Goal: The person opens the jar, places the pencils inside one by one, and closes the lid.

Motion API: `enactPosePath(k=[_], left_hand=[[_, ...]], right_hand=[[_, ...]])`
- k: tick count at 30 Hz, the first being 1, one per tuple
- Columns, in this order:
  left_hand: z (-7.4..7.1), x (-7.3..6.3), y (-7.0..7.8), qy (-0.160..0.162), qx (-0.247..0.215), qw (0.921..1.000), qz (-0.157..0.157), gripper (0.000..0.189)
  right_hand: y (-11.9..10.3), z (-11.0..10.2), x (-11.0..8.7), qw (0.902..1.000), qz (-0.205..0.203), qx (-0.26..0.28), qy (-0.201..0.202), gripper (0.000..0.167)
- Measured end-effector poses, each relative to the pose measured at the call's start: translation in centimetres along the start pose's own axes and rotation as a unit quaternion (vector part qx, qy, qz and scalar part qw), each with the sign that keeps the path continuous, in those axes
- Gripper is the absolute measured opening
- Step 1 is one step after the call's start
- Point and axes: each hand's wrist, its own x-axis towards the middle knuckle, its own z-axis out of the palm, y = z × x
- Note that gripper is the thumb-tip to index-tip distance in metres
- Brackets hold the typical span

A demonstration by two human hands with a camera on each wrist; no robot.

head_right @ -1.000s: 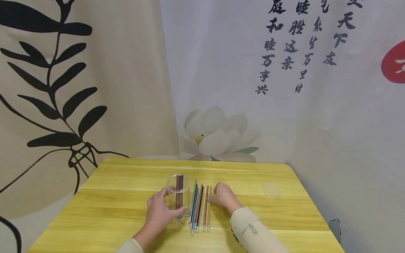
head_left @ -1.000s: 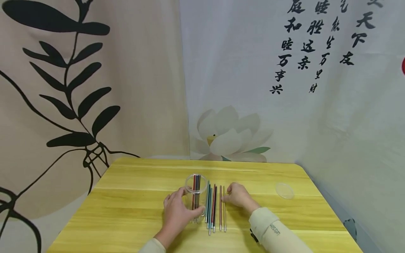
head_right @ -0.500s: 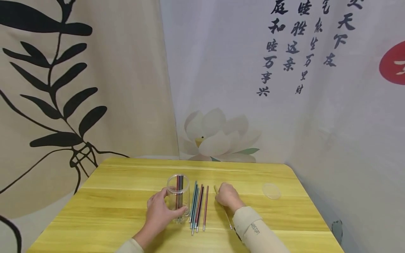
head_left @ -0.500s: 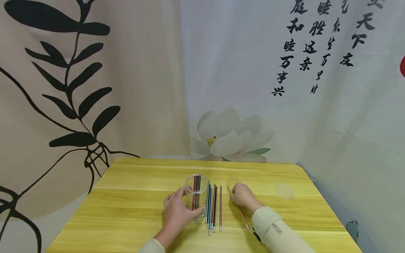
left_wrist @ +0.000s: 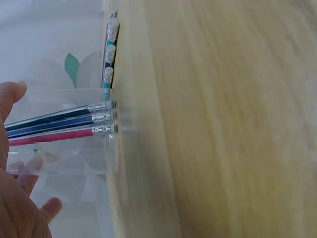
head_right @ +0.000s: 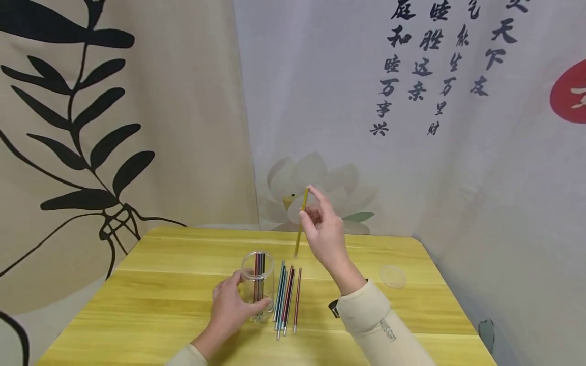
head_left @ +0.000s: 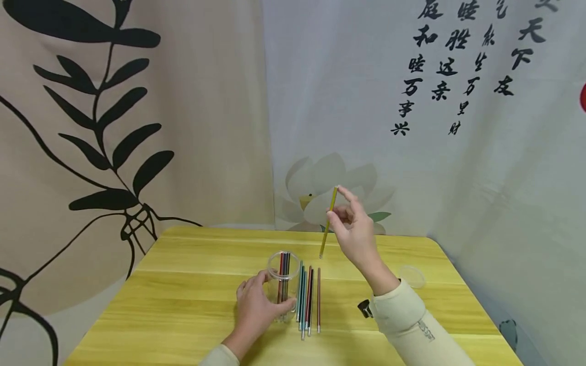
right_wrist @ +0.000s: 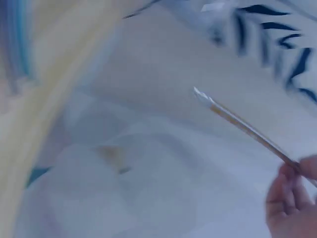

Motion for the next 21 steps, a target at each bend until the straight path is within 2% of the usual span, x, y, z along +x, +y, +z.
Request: enactPosePath(k=[3,5,7,10,13,17,21], left_hand=[[-0.1,0.5,-0.2,-0.004,-0.002,1.0000,0.002,0.084],[-0.1,0.9,-0.4,-0.004,-0.003,1.0000,0.005,0.083],[-0.1,1.2,-0.5,-0.005,-0.003,1.0000,0.007,0.082],[-0.1,1.6,-0.8,-0.010,-0.003,0.9999,0.011,0.081],[-0.1,2.0,-1.0,-0.015,-0.004,0.9998,0.014,0.081],[-0.1,2.7,-1.4,-0.019,-0.007,0.9996,0.021,0.081],[-0.2,3.5,-1.7,-0.018,-0.010,0.9993,0.032,0.081]], right_hand=[[-2.7,0.2,0.4,0.9952,-0.051,0.072,0.042,0.075],[-3.6,0.7,0.4,0.9920,-0.062,0.102,0.043,0.077],[-3.8,1.4,0.3,0.9917,-0.066,0.105,0.032,0.076],[-2.8,2.9,-0.1,0.9939,-0.082,0.073,0.013,0.072],[-1.2,4.4,-0.8,0.9929,-0.117,0.020,-0.008,0.068],[0.4,6.2,-1.6,0.9842,-0.162,-0.043,-0.057,0.062],[1.2,7.3,-2.2,0.9756,-0.167,-0.101,-0.102,0.060]])
